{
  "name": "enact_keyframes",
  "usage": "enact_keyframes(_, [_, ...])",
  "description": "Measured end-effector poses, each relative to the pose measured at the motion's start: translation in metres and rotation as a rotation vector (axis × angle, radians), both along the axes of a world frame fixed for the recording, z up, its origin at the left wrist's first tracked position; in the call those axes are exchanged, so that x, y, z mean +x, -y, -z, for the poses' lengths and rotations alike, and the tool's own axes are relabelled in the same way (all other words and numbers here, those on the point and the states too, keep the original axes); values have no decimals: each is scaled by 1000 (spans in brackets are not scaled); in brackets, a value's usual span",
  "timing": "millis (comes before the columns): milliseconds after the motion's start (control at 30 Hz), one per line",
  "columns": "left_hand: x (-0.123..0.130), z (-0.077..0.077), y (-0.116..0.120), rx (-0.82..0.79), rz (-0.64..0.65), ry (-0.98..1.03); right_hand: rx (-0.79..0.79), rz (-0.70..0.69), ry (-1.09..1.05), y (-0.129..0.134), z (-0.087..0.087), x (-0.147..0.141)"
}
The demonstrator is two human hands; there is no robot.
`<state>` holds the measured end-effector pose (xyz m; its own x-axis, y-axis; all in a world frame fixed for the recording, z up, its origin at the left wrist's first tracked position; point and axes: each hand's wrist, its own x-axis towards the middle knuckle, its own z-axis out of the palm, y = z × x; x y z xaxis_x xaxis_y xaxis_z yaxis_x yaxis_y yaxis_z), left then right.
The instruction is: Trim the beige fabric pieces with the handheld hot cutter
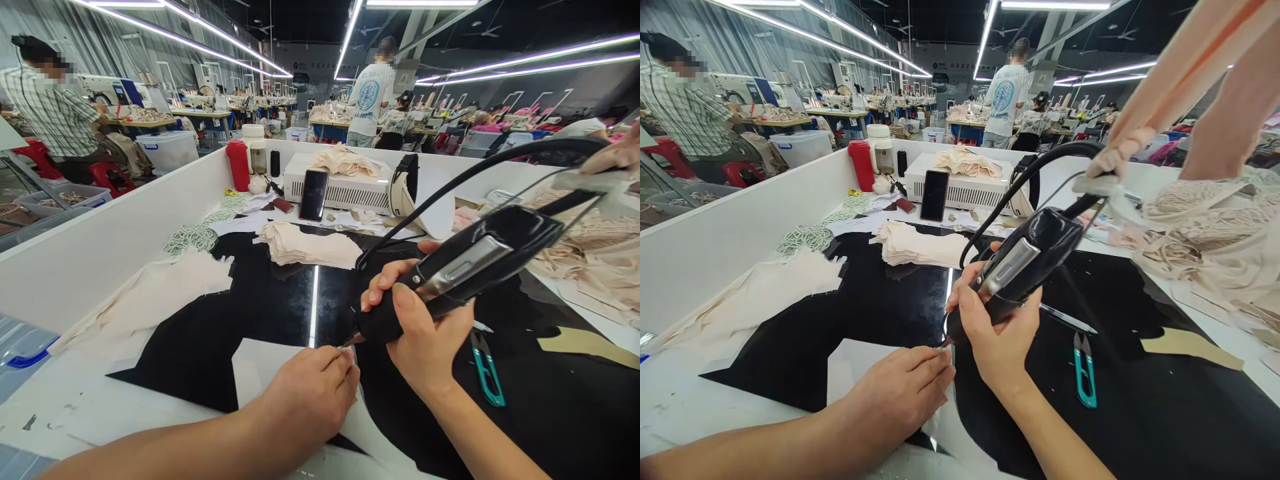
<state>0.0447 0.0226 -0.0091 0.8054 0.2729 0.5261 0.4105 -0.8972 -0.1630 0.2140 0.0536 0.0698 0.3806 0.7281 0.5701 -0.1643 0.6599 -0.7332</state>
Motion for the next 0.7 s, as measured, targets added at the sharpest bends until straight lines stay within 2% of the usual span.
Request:
enact_keyframes(133, [-4, -4, -4, -52, -9, -34, 22, 42, 10, 2, -6, 6])
enact_keyframes(267, [-15, -12, -20, -112, -94, -86, 30, 123, 19, 11, -15, 17])
enact_keyframes(433, [-26, -23, -35, -74, -127, -52, 8, 130, 8, 30, -19, 28])
enact_keyframes(533, [-23, -30, -30, -65, -60, 38, 9, 117, 16, 41, -18, 31])
enact_keyframes(700, [-14, -29, -14, -213, 180, 91, 14, 100, 13, 50, -15, 30])
